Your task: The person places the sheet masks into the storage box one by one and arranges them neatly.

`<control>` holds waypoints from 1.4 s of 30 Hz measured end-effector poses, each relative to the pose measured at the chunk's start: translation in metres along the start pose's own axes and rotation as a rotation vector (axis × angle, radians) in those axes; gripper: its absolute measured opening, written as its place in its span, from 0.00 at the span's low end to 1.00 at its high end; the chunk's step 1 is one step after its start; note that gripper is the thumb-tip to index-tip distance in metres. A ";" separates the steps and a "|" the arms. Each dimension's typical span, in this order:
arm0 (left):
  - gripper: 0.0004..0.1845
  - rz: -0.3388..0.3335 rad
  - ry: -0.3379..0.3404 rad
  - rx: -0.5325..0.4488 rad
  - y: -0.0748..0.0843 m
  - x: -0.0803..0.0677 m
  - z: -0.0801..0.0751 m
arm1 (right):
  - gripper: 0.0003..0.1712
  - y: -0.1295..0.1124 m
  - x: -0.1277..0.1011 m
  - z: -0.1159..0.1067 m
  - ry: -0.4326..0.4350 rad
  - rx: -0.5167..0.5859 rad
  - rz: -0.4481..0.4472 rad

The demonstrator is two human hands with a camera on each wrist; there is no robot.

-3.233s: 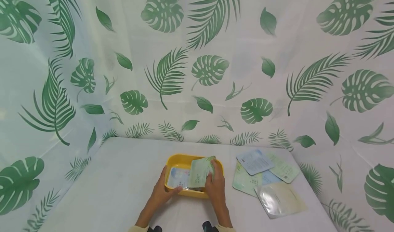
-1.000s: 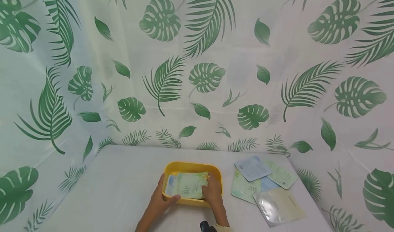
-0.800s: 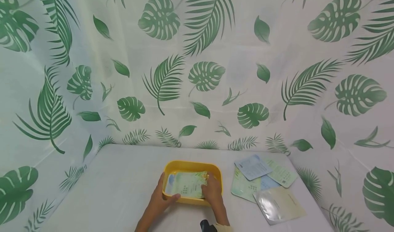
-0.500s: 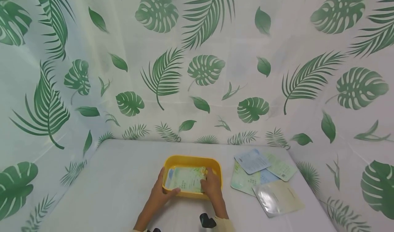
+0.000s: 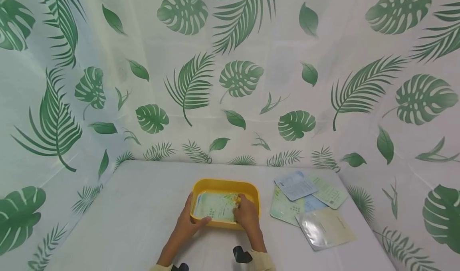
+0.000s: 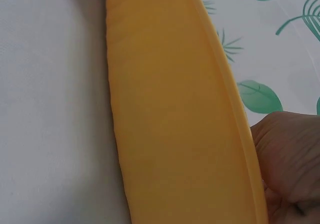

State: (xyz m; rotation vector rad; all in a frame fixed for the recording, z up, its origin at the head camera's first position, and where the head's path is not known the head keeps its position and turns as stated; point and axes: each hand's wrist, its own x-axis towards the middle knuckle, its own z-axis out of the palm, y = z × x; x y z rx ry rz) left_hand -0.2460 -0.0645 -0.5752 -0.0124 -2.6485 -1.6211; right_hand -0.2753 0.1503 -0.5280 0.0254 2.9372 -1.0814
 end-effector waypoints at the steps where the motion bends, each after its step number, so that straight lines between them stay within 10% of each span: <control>1: 0.60 0.000 0.000 0.004 0.000 0.000 0.000 | 0.29 0.000 0.001 0.001 -0.003 -0.014 0.002; 24: 0.60 0.053 -0.008 -0.030 0.010 0.016 -0.007 | 0.30 -0.011 0.018 -0.006 -0.021 -0.128 0.014; 36: 0.60 0.012 0.007 -0.007 -0.001 0.000 0.000 | 0.07 -0.007 -0.001 0.008 0.033 -0.145 0.019; 42: 0.61 0.007 0.008 -0.007 -0.001 0.001 0.001 | 0.18 -0.005 -0.004 0.010 0.107 -0.143 0.016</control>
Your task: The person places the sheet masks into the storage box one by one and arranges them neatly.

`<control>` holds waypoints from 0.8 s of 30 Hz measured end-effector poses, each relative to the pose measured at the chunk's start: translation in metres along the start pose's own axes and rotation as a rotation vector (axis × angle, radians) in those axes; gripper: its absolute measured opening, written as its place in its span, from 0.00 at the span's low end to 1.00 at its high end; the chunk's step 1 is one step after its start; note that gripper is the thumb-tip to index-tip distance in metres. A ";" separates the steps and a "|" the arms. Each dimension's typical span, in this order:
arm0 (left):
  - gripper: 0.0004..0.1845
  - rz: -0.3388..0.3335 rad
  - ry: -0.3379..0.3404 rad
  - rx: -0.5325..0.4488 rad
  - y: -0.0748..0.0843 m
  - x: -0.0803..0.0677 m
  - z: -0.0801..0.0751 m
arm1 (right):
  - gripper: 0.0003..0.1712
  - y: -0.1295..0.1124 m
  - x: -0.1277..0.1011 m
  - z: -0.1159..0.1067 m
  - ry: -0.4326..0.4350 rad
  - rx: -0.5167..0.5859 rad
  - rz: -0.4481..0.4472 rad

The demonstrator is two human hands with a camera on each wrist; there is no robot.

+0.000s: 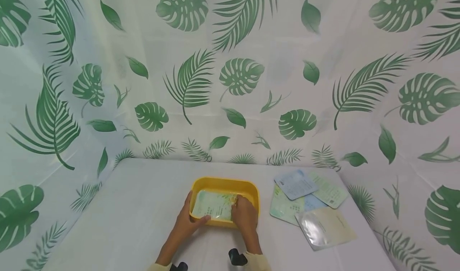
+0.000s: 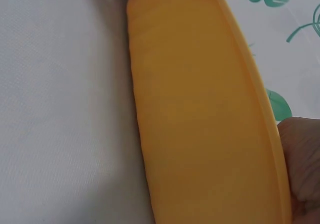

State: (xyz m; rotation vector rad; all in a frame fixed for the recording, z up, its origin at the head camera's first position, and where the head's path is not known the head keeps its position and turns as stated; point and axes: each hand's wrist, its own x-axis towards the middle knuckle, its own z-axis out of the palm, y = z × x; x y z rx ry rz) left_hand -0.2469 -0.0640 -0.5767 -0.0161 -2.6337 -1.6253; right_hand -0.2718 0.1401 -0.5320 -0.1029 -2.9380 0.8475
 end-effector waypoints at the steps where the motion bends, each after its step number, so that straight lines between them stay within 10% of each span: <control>1: 0.61 -0.002 -0.004 -0.005 0.000 -0.001 0.000 | 0.19 0.000 -0.001 0.001 0.001 0.005 0.003; 24: 0.60 -0.026 -0.014 -0.030 0.003 -0.002 -0.002 | 0.14 0.000 0.001 -0.002 -0.062 -0.042 -0.052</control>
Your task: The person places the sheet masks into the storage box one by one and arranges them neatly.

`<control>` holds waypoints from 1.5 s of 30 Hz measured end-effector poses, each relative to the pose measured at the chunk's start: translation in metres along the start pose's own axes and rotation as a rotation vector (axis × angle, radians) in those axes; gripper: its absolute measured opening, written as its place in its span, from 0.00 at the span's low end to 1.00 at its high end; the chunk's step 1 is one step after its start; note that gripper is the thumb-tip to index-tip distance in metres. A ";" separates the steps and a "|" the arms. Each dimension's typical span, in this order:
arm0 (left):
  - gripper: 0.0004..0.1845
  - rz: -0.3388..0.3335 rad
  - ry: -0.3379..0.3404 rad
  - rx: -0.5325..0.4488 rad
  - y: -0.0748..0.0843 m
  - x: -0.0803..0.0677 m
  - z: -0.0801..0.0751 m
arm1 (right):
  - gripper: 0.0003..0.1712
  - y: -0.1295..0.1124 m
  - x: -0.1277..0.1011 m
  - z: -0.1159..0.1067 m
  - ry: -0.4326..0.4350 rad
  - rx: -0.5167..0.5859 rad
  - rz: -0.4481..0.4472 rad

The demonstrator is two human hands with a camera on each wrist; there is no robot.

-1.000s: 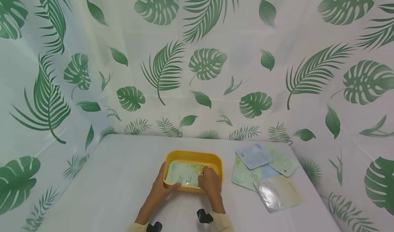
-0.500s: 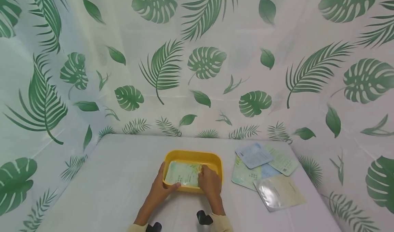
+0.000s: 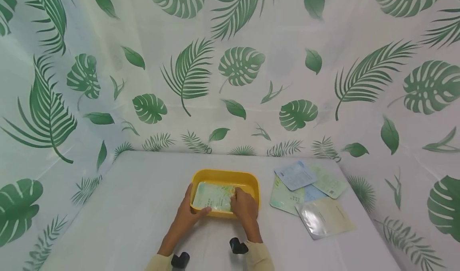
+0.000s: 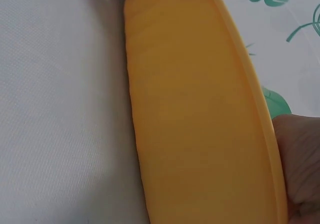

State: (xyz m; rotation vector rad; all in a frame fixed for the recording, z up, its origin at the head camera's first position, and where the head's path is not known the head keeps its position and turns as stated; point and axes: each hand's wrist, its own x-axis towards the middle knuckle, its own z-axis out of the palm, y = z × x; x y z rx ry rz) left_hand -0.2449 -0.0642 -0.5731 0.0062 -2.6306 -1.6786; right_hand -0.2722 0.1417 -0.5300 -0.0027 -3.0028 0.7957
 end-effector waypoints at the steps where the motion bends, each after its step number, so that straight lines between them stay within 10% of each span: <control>1: 0.60 0.000 -0.003 0.002 0.000 0.000 -0.001 | 0.15 0.000 0.000 0.000 -0.002 -0.001 -0.001; 27: 0.61 -0.026 -0.023 0.024 0.003 0.006 -0.003 | 0.24 -0.001 0.010 -0.004 -0.119 -0.005 0.048; 45: 0.63 0.038 -0.016 0.019 0.001 0.003 -0.002 | 0.24 -0.003 0.003 -0.004 -0.031 0.028 0.079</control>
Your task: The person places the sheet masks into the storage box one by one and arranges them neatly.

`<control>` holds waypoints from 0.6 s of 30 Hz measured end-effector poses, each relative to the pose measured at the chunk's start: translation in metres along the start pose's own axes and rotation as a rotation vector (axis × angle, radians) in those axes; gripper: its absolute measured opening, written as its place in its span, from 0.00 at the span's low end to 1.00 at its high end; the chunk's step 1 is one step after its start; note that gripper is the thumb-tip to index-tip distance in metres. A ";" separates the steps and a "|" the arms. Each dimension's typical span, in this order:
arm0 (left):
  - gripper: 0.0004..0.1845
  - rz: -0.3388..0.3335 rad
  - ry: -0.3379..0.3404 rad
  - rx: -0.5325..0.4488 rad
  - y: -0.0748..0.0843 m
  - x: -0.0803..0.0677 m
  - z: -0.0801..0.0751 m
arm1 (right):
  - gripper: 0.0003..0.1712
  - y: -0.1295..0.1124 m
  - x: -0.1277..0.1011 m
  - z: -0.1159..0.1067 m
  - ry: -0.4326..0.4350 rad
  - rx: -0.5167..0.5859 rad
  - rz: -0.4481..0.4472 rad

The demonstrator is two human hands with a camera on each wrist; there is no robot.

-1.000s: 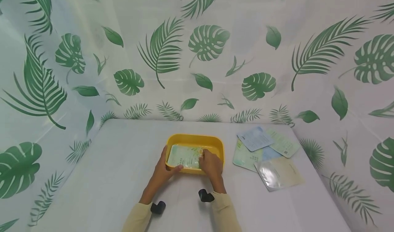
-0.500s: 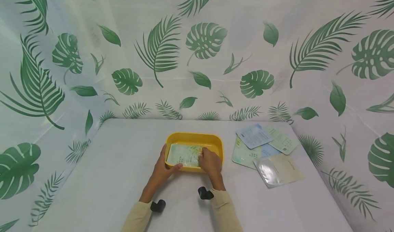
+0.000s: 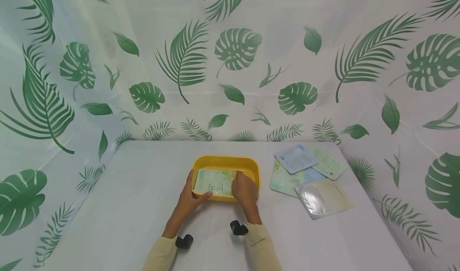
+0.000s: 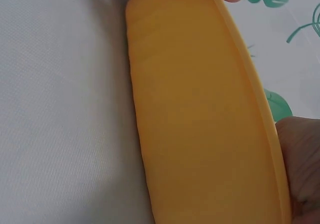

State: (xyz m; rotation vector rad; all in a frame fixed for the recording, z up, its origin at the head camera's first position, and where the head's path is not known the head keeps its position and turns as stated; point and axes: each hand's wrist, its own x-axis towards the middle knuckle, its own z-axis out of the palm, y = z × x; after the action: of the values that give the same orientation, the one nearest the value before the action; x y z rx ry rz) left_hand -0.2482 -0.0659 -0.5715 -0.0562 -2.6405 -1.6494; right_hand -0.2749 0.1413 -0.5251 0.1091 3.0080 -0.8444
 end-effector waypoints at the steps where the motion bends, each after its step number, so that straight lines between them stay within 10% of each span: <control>1: 0.63 0.002 -0.001 0.002 0.000 0.000 0.000 | 0.24 0.000 0.000 0.000 -0.003 -0.005 0.004; 18: 0.62 0.033 0.005 -0.008 -0.001 0.000 0.000 | 0.23 -0.001 -0.001 -0.001 -0.020 -0.035 -0.006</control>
State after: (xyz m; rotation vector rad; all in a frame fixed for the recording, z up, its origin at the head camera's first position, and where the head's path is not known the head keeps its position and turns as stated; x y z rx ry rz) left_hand -0.2479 -0.0662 -0.5719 -0.0948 -2.6144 -1.6486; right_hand -0.2742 0.1408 -0.5242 0.0900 3.0046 -0.7877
